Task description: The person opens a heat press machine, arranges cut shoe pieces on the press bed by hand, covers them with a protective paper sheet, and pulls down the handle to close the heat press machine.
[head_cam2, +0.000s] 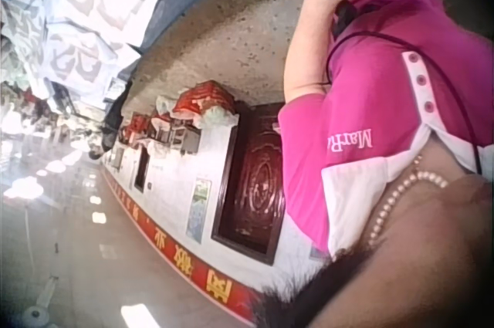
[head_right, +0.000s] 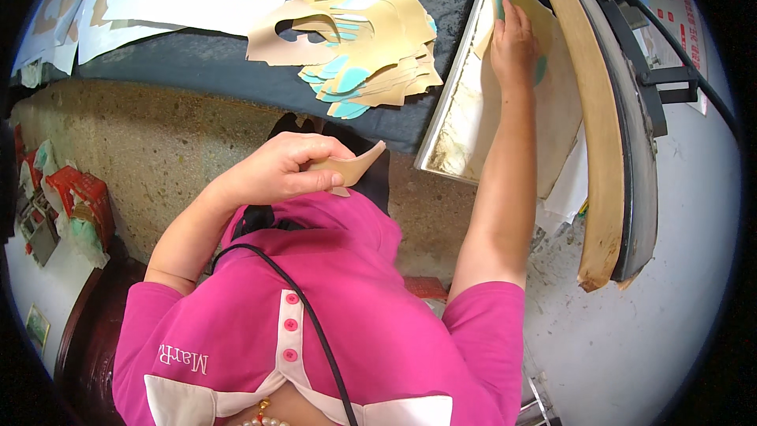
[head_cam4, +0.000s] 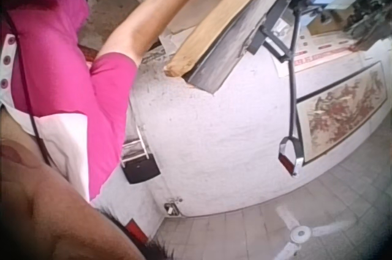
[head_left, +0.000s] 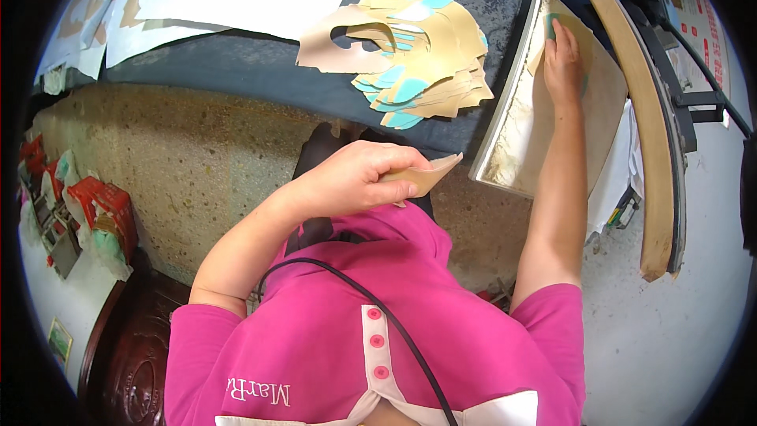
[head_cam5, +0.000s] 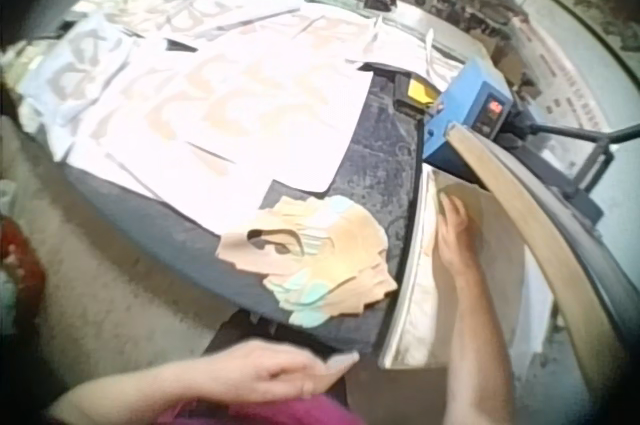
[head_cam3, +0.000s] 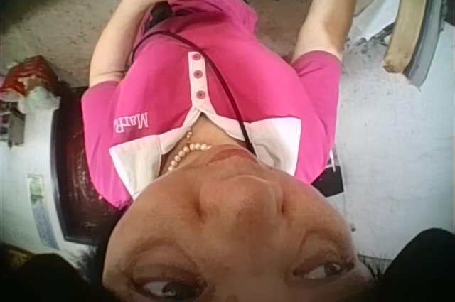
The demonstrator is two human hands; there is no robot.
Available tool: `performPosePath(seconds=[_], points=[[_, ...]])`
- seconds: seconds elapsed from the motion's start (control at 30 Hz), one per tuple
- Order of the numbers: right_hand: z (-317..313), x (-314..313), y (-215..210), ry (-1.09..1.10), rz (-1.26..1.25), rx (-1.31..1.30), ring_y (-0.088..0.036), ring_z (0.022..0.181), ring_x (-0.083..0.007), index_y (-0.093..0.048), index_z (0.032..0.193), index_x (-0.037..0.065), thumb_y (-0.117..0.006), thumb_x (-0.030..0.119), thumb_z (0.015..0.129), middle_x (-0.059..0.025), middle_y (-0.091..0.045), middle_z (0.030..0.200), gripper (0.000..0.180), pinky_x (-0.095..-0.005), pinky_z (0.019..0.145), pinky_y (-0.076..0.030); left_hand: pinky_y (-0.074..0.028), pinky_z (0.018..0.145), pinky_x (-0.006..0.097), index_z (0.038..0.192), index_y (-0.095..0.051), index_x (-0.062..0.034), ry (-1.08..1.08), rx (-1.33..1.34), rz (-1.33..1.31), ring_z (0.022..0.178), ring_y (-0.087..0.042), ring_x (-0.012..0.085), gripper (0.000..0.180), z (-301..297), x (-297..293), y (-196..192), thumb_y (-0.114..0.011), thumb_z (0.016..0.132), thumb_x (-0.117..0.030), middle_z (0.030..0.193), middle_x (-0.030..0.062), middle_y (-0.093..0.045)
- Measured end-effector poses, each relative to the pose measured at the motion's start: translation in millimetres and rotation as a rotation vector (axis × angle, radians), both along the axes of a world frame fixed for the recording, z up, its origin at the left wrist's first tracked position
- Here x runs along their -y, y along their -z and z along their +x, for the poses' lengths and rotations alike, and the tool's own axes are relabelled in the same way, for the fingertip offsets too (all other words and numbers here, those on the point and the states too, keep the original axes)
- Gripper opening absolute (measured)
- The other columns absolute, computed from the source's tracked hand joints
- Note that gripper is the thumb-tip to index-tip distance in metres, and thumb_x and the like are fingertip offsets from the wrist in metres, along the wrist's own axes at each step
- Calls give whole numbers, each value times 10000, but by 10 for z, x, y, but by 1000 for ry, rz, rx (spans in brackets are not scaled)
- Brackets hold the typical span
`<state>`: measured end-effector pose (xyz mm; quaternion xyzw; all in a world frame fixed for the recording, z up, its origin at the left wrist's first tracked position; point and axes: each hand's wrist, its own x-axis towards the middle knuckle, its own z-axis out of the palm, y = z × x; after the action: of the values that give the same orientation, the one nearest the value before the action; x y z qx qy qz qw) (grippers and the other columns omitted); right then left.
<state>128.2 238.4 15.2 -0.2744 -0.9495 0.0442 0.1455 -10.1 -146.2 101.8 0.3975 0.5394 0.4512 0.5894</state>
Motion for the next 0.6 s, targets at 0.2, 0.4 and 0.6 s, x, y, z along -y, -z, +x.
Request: performPosePath(seconds=[0.2,0.4,0.6], points=[[41,-3,20,-2,27,43,-574,1108,-324,-534,1289,106,-526,199,932,-109,-562,1286,370,-436,914,-457,-487,759,319,1096,-610,-37,42,-5,38,845,-618,216,234,61,-33,-58,-637,895,-153,936,96,-644],[170,26,3,-63,69,12,-560,1135,-326,-526,1305,111,-504,230,938,-123,-556,1301,386,-419,933,-454,-502,752,304,1143,-592,-26,27,81,82,809,-624,169,268,226,-183,-158,-623,896,-124,907,84,-647],[386,942,-868,-93,-1257,-280,-557,1151,-191,-484,1348,29,-503,331,979,-115,-621,1213,477,-349,1029,-375,-508,728,262,1228,-568,-43,-33,297,54,777,-601,103,329,541,-393,-305,-618,914,-126,914,31,-630]])
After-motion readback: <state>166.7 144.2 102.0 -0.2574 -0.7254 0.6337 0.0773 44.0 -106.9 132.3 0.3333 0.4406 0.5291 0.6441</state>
